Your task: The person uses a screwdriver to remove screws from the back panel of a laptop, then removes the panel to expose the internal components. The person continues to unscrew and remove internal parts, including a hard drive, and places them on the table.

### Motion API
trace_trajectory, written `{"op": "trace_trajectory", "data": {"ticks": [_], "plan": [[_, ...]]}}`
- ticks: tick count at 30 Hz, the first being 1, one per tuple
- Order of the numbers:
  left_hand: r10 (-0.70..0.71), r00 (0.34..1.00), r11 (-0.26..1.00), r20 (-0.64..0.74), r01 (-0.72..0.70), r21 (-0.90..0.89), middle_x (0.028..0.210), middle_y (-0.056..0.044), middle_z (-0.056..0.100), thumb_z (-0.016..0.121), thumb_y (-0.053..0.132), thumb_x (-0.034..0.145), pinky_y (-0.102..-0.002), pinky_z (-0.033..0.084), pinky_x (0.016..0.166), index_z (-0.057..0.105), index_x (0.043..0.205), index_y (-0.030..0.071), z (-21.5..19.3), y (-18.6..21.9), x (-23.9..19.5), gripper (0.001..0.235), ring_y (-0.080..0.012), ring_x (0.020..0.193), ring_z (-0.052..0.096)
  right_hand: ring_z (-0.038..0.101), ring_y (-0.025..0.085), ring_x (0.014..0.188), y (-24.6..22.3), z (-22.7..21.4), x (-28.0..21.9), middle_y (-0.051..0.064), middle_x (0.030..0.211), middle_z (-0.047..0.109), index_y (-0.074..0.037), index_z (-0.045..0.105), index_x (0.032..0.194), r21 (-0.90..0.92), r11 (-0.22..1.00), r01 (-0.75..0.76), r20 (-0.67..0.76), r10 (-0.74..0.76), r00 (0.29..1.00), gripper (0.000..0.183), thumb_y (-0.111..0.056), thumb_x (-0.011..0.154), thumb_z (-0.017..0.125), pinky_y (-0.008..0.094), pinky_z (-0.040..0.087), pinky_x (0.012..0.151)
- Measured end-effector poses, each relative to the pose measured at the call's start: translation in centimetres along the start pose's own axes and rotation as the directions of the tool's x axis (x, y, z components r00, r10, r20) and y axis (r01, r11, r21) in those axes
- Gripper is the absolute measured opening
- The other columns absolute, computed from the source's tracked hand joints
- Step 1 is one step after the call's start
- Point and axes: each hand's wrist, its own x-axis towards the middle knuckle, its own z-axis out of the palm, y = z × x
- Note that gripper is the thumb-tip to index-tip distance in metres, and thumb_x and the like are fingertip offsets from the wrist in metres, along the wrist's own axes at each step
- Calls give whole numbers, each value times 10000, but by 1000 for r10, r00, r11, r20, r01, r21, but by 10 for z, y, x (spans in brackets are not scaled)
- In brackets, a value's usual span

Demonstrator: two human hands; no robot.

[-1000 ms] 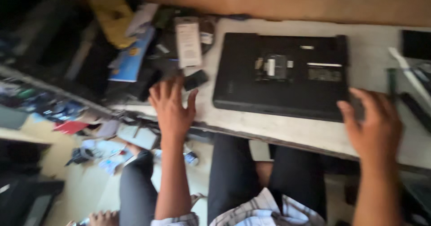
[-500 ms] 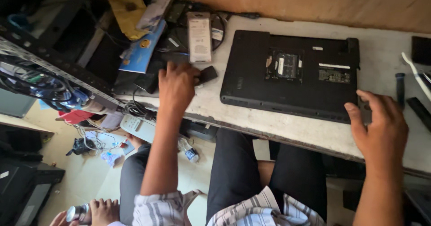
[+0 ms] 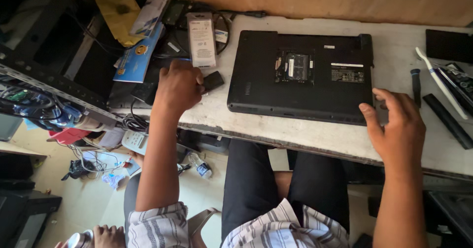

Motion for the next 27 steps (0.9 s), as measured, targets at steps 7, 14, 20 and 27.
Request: {"op": "trace_trajectory", "data": {"ticks": [7, 14, 20, 27], "plan": [[173, 915, 930, -364, -274, -247, 971, -74, 740, 787, -20, 704, -459, 467, 860, 759, 940, 96, -11, 44, -28, 264, -338, 961, 635, 702, 234, 1020, -5, -5, 4, 96, 1117, 722, -38, 727, 1188, 2, 995, 98, -60, -98, 993, 241, -215, 1050, 813, 351, 557, 886], [102, 948, 527, -303, -309, -791, 1020, -63, 739, 877, 48, 759, -349, 491, 903, 707, 863, 115, 41, 139, -49, 210, -213, 1010, 686, 723, 261, 890, -73, 12, -1, 111, 1027, 735, -32, 752, 1058, 401, 859, 319, -78, -315, 946, 273, -96, 814, 858, 359, 582, 776], [155, 921, 557, -358, -381, -738, 964, -40, 732, 881, 62, 731, -358, 447, 919, 748, 867, 140, 45, 150, -43, 206, -221, 1064, 670, 731, 209, 822, -101, 22, 6, 84, 970, 746, -31, 757, 1037, 479, 824, 303, -54, -317, 947, 221, 28, 829, 802, 323, 583, 701], [96, 923, 520, -372, -366, -772, 1125, -97, 731, 828, 12, 743, -384, 462, 987, 663, 1039, 53, 41, 147, -42, 341, -300, 1131, 626, 698, 239, 791, -115, 18, 2, 87, 920, 702, -3, 767, 964, 136, 823, 551, -201, -522, 829, 142, 41, 830, 789, 377, 576, 686]]}}
